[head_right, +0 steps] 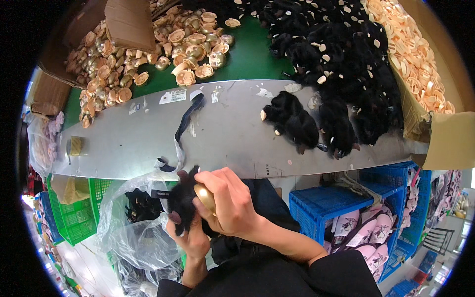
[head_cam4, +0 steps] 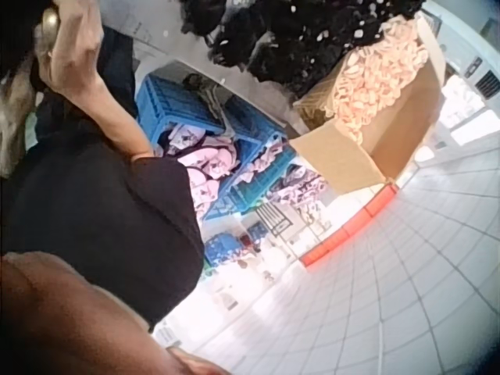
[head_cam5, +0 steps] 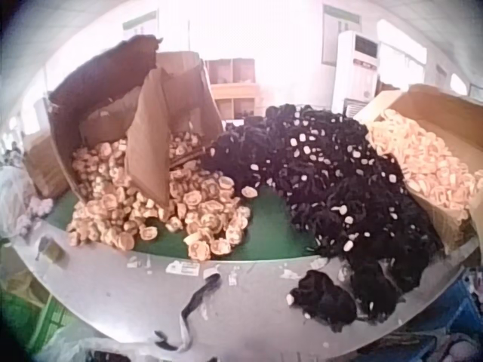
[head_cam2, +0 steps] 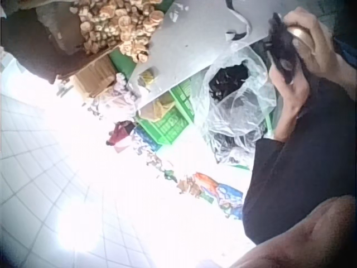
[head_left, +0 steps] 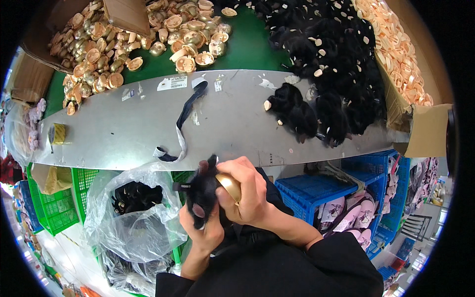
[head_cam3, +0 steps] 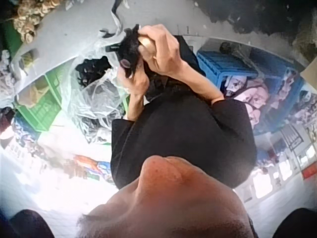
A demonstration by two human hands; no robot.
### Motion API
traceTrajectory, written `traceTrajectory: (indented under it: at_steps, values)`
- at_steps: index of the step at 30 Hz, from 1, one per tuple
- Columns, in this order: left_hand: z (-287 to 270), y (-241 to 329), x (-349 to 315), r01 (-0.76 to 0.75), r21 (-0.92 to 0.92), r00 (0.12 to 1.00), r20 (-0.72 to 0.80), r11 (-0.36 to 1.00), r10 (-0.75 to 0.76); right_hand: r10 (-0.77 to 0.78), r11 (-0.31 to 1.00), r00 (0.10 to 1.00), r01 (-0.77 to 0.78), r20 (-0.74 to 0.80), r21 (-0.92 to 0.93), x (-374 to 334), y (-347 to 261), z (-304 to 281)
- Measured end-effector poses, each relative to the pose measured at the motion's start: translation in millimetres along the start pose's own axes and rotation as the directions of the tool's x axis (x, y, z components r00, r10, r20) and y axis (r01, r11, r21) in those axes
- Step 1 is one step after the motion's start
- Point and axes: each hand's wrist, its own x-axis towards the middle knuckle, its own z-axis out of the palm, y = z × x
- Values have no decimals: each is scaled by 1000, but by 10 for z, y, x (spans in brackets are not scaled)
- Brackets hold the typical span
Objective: The person repeatedly picks up black hair scrunchies and round wooden discs from a table, inserts the disc into the scrunchie, and places the assembled item back on the table. The process is repeated continuously with many identical units.
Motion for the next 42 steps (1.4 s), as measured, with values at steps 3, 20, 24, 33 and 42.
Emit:
traceTrajectory:
  at_steps: [3, 20, 24, 33, 42]
  values:
    - [-17, 21, 52, 89, -140, 995, 50, 986, -82, -33, 995, 996, 25, 79, 93, 77, -36, -45]
    - [-29, 171, 200, 557, -605, 830, 425, 569, -361, 274, 876, 947, -318, 169, 363, 122, -14, -281]
    - [-98, 8, 108, 663, -562, 748, 468, 495, -470, 334, 830, 922, -385, 193, 403, 134, 5, -281]
    - [-45, 57, 99, 662, -627, 747, 503, 411, -436, 430, 760, 854, -517, 292, 393, 103, 32, -326]
    - [-95, -84, 85, 683, -538, 729, 549, 495, -409, 454, 701, 836, -549, 310, 455, 114, 137, -343]
